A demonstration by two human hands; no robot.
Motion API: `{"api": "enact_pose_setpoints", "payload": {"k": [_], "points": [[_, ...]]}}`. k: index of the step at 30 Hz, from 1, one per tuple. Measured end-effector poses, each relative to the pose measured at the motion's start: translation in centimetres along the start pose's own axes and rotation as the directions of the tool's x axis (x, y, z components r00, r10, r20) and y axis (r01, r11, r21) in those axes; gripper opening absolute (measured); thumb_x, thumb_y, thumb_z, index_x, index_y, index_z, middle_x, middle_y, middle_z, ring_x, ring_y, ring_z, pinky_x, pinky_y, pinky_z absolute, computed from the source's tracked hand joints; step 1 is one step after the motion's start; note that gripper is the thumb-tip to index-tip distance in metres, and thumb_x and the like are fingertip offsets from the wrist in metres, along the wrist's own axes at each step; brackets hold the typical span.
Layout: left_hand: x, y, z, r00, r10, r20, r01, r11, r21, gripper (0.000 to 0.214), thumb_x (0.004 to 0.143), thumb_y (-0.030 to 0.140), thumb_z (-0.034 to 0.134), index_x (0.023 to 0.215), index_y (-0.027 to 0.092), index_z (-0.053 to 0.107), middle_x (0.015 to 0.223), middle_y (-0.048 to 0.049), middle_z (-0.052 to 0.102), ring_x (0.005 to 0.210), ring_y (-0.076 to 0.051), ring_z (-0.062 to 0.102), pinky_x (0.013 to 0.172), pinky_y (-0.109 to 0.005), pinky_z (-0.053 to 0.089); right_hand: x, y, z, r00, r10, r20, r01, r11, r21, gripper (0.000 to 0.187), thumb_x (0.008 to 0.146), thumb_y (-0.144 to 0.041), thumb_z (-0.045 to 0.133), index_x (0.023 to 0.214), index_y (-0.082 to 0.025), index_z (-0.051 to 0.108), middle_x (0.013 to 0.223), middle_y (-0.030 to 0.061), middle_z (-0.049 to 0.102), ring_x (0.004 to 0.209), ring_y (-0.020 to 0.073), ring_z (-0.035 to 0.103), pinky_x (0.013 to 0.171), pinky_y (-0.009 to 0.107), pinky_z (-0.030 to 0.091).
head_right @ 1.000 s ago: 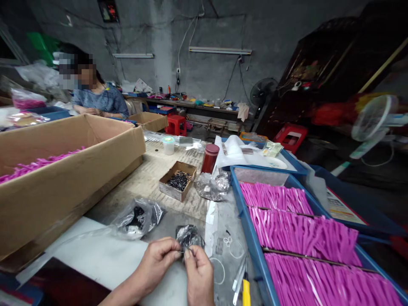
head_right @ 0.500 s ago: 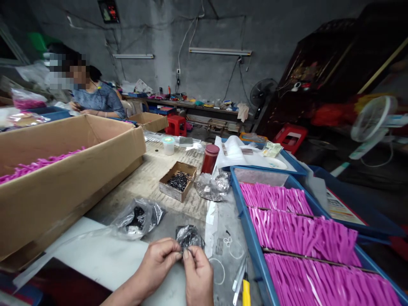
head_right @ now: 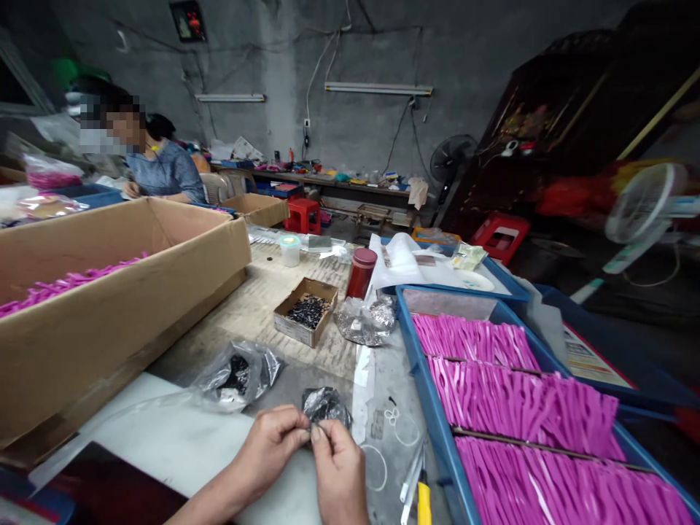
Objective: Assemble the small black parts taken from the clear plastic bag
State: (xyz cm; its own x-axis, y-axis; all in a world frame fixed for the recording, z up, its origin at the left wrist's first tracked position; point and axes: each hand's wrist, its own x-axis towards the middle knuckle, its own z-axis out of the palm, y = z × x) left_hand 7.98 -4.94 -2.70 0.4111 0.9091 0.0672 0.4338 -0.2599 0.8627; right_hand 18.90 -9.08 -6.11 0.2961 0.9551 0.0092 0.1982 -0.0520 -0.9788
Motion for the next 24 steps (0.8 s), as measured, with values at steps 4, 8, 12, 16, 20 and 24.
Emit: {"api": "enact_pose_setpoints", "payload": {"k": [4,8,12,16,20,24], "points": [[1.1,-0.3,-1.0,0.998,-0.041,-0.042,0.038,0.997,-0.069,0.013,0.062,0.012,0.047,0.055,0.014,0.057,0.052,0.0017,0.052,0.053,-0.01,0.048,0.05,-0.017,0.036,0.7,-0.1,-1.1,0.997,-0.025,0.079,0.029,0.998,-0.048,0.02,0.074,-0.033,0.042,0.077,-0.016,0.054,0.067,0.0025,0.059,0.064,0.0164,0.053,0.057,0.021,0.042],[4.4,-1.0,-2.9,0.965,-0.177,-0.195,0.153,0.98,-0.128,0.011,0.062,0.018,0.046,0.057,0.013,0.054,0.041,0.0052,0.045,0.034,-0.006,0.038,0.035,-0.016,0.03,1.9,-0.3,-2.7,0.98,-0.174,0.099,0.197,0.926,-0.323,0.02,0.076,-0.03,0.039,0.072,-0.018,0.055,0.065,0.0028,0.058,0.062,0.0168,0.054,0.056,0.023,0.041],[9.7,-1.2,-4.8,0.945,-0.158,-0.286,0.142,0.987,-0.075,0.014,0.064,0.019,0.044,0.058,0.011,0.054,0.039,0.0058,0.044,0.031,-0.005,0.037,0.035,-0.016,0.03,2.7,-0.1,-3.0,0.927,-0.291,0.235,0.373,0.766,-0.524,0.022,0.077,-0.02,0.036,0.07,-0.018,0.057,0.065,0.0034,0.058,0.065,0.0167,0.054,0.059,0.024,0.04],[14.1,-0.6,-5.8,0.948,-0.129,-0.291,0.145,0.989,0.032,0.017,0.065,0.012,0.041,0.067,0.01,0.058,0.041,0.0041,0.049,0.034,-0.007,0.042,0.039,-0.017,0.034,3.0,0.0,-2.1,0.913,-0.219,0.346,0.405,0.6,-0.69,0.022,0.072,-0.01,0.039,0.07,-0.018,0.06,0.069,0.0049,0.06,0.068,0.0176,0.055,0.062,0.025,0.038],[13.7,0.0,-6.8,0.962,-0.051,-0.267,0.107,0.974,0.199,0.023,0.066,0.009,0.039,0.075,0.013,0.06,0.058,-0.0012,0.059,0.053,-0.011,0.052,0.052,-0.019,0.038,3.2,-0.5,-1.6,0.924,-0.122,0.363,0.376,0.471,-0.798,0.022,0.069,-0.008,0.043,0.072,-0.02,0.061,0.074,0.0053,0.062,0.072,0.0203,0.056,0.064,0.028,0.034],[9.3,-0.5,-8.5,0.975,0.006,-0.223,0.077,0.929,0.362,0.023,0.067,0.012,0.039,0.074,0.016,0.06,0.072,-0.0026,0.061,0.07,-0.014,0.053,0.061,-0.021,0.036,3.5,-1.0,-1.3,0.909,-0.079,0.41,0.407,0.383,-0.829,0.021,0.067,-0.007,0.043,0.071,-0.019,0.06,0.074,0.0057,0.063,0.073,0.0212,0.056,0.063,0.029,0.03]]}}
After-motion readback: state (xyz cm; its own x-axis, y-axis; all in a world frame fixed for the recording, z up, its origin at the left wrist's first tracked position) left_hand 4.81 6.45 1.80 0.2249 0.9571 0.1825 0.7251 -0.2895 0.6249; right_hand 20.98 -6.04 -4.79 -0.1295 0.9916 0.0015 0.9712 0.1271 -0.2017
